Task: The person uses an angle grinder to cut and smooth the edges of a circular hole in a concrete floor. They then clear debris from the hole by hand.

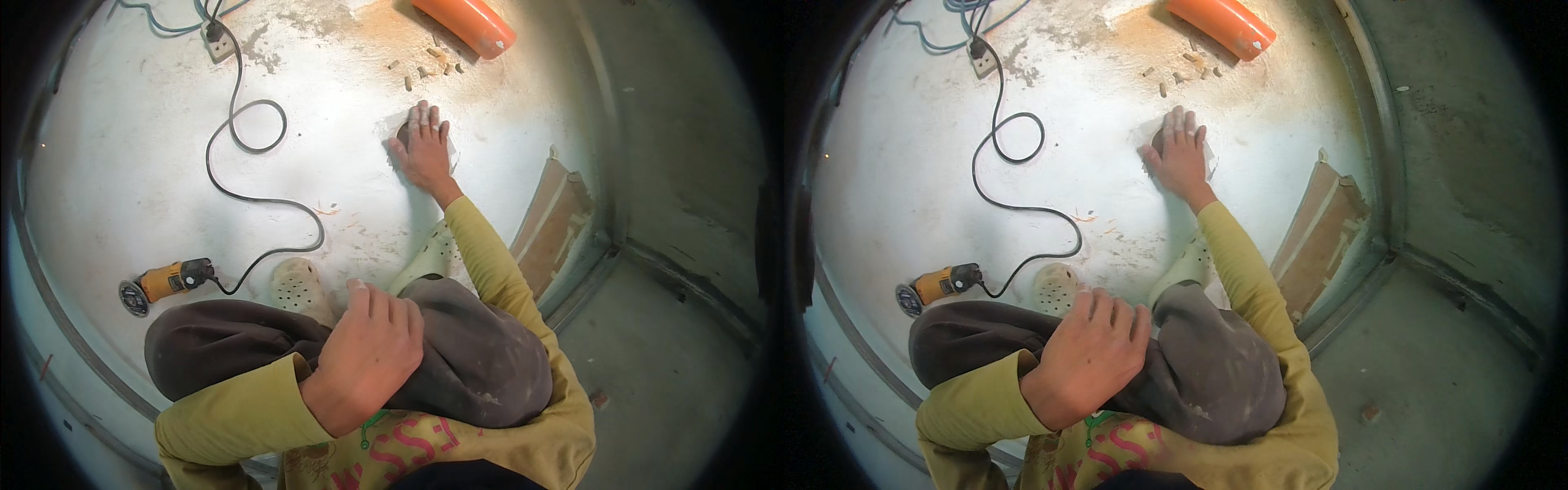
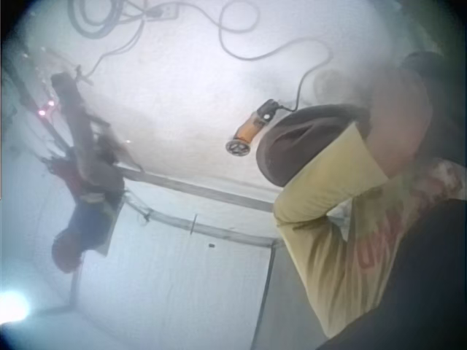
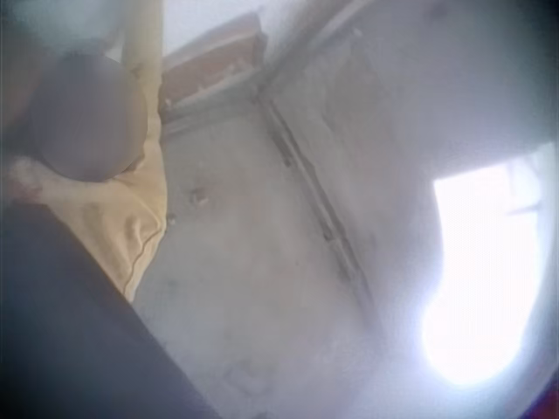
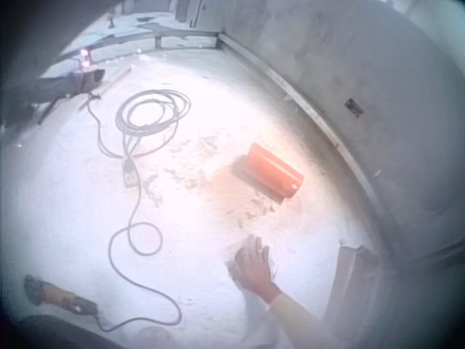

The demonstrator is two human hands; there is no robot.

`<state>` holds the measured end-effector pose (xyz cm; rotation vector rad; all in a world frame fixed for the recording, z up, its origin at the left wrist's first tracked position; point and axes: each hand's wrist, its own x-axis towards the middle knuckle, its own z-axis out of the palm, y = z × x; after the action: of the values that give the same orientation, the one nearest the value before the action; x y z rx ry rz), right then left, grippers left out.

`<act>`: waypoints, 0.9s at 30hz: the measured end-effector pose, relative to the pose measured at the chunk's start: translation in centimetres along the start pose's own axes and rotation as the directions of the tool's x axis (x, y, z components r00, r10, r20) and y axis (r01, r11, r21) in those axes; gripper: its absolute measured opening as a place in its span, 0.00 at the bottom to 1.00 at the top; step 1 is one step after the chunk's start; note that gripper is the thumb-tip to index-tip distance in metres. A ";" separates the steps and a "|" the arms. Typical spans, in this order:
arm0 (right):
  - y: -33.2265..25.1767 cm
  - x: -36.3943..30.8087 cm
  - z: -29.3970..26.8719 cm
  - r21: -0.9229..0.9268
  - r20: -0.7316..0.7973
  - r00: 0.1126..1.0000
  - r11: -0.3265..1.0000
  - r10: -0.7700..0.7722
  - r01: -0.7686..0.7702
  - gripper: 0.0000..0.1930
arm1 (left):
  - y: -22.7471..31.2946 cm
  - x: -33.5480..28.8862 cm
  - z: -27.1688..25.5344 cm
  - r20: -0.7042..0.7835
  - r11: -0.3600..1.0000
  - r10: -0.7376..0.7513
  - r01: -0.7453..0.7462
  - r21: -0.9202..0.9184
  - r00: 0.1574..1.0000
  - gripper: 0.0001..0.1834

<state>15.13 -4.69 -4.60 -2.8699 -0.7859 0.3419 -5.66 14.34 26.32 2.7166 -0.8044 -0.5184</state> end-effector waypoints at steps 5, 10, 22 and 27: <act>-2.7 -1.4 0.2 -0.099 0.087 0.989 0.987 -0.117 0.126 0.48 | -0.1 -0.1 0.1 -0.029 1.000 0.007 -0.007 0.000 1.000 0.15; -2.5 -3.8 -0.9 -0.105 0.108 0.943 0.940 -0.313 0.324 0.49 | -0.1 -0.3 0.0 -0.055 1.000 -0.001 0.000 -0.017 0.998 0.13; -3.0 -8.3 -1.7 0.028 0.013 0.849 0.849 -0.528 0.527 0.30 | 0.0 -0.3 -0.8 -0.102 0.999 0.024 -0.019 0.048 0.994 0.09; -2.2 -7.9 -1.1 0.253 -0.019 0.946 0.913 -0.324 0.319 0.20 | 0.3 -0.4 -0.8 -0.114 0.998 0.045 -0.038 0.055 0.993 0.08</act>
<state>7.69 -6.99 -1.72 -2.4507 -1.1109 0.4001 -5.81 14.47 27.27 2.7423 -0.8538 -0.3328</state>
